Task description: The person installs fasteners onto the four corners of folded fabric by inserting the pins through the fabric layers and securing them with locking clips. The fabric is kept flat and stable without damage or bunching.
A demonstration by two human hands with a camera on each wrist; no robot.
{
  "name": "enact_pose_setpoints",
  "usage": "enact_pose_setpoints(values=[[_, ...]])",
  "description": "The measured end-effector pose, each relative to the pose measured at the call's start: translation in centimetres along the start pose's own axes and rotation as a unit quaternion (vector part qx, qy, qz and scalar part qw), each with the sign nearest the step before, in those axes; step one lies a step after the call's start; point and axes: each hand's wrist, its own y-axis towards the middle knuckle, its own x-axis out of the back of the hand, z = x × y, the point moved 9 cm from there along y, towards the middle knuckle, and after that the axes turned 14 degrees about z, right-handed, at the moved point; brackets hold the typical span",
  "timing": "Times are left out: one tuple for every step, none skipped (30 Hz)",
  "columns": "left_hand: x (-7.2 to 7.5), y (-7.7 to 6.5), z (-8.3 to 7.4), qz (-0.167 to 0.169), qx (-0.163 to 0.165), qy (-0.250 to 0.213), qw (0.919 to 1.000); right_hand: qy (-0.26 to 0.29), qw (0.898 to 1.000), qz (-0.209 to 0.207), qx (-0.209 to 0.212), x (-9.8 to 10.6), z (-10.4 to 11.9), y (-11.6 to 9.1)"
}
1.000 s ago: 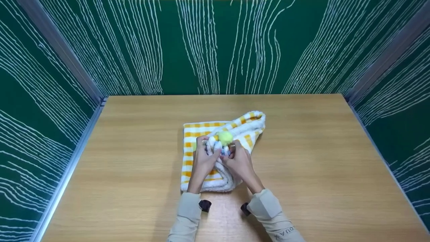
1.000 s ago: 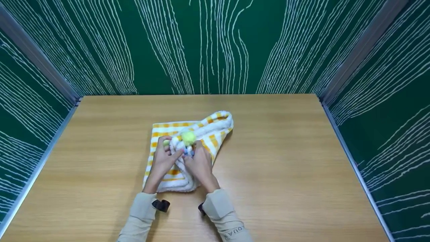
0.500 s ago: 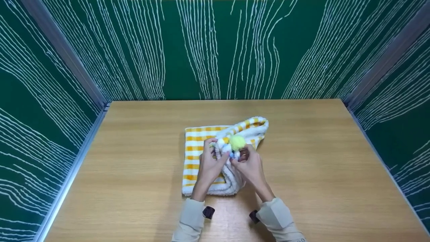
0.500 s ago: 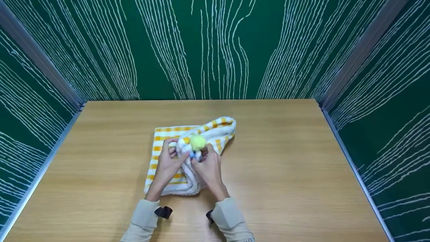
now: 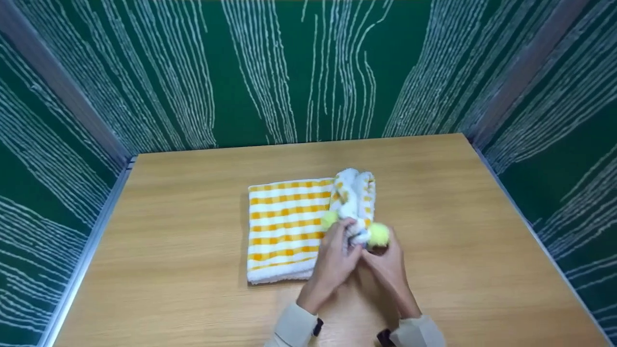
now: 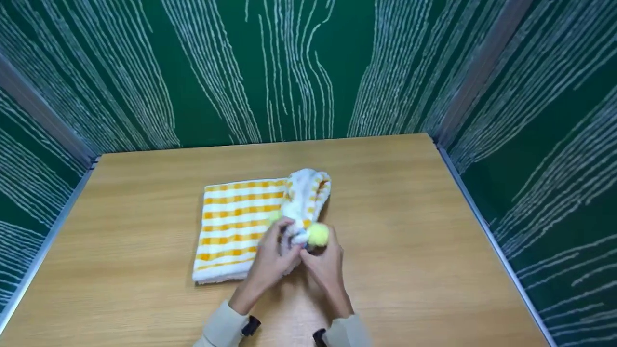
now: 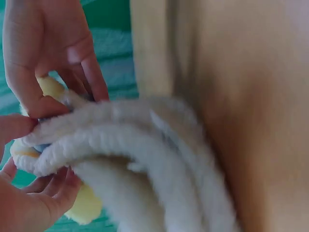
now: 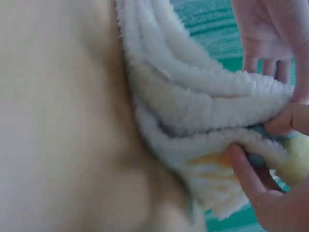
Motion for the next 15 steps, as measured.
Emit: enact_pose_setpoints(values=[[-0.5, -0.2, -0.3, 0.007, -0.01, 0.016, 0.9998, 0.014, 1.0, 0.001, -0.012, 0.2, -0.9, -0.2], [-1.0, -0.4, -0.5, 0.014, -0.017, 0.03, 0.9993, 0.02, 0.999, 0.0, -0.031, 0.4, -2.0, -0.4], [-1.5, -0.7, -0.7, 0.021, -0.023, 0.049, 0.9983, 0.016, 0.999, -0.001, -0.049, 0.7, -3.0, -0.6], [-1.9, -1.0, -0.8, 0.029, -0.027, 0.067, 0.9969, 0.013, 0.998, -0.001, -0.059, 1.0, -3.9, -0.7], [-2.4, -1.2, -0.9, 0.038, -0.029, 0.088, 0.995, 0.007, 0.998, 0.0, -0.07, 1.2, -4.7, -0.9], [-2.8, -1.5, -0.9, 0.048, -0.029, 0.108, 0.9925, -0.005, 0.997, 0.002, -0.08, 1.4, -5.5, -1.0], [-3.3, -1.8, -1.0, 0.058, -0.03, 0.133, 0.989, -0.019, 0.996, 0.004, -0.09, 1.6, -6.0, -1.3], [-3.7, -2.1, -1.0, 0.069, -0.028, 0.156, 0.9849, -0.033, 0.994, 0.009, -0.099, 1.7, -6.5, -1.5], [-4.1, -2.4, -1.1, 0.081, -0.028, 0.18, 0.9799, -0.041, 0.994, 0.015, -0.1, 1.9, -6.8, -1.7], [-4.6, -2.7, -1.2, 0.096, -0.027, 0.202, 0.9743, -0.041, 0.994, 0.022, -0.102, 2.0, -7.1, -1.9], [-5.0, -2.9, -1.2, 0.111, -0.026, 0.225, 0.9677, -0.047, 0.992, 0.029, -0.113, 2.1, -7.4, -2.1], [-5.4, -3.2, -1.3, 0.125, -0.027, 0.245, 0.961, -0.056, 0.99, 0.036, -0.123, 2.3, -7.6, -2.3], [-5.7, -3.4, -1.3, 0.137, -0.029, 0.265, 0.9539, -0.067, 0.988, 0.044, -0.131, 2.4, -7.7, -2.4], [-6.1, -3.4, -1.3, 0.151, -0.034, 0.281, 0.9471, -0.075, 0.987, 0.048, -0.134, 2.5, -7.7, -2.3], [-6.3, -3.4, -1.3, 0.164, -0.039, 0.292, 0.9414, -0.082, 0.986, 0.053, -0.135, 2.7, -7.6, -2.3]])
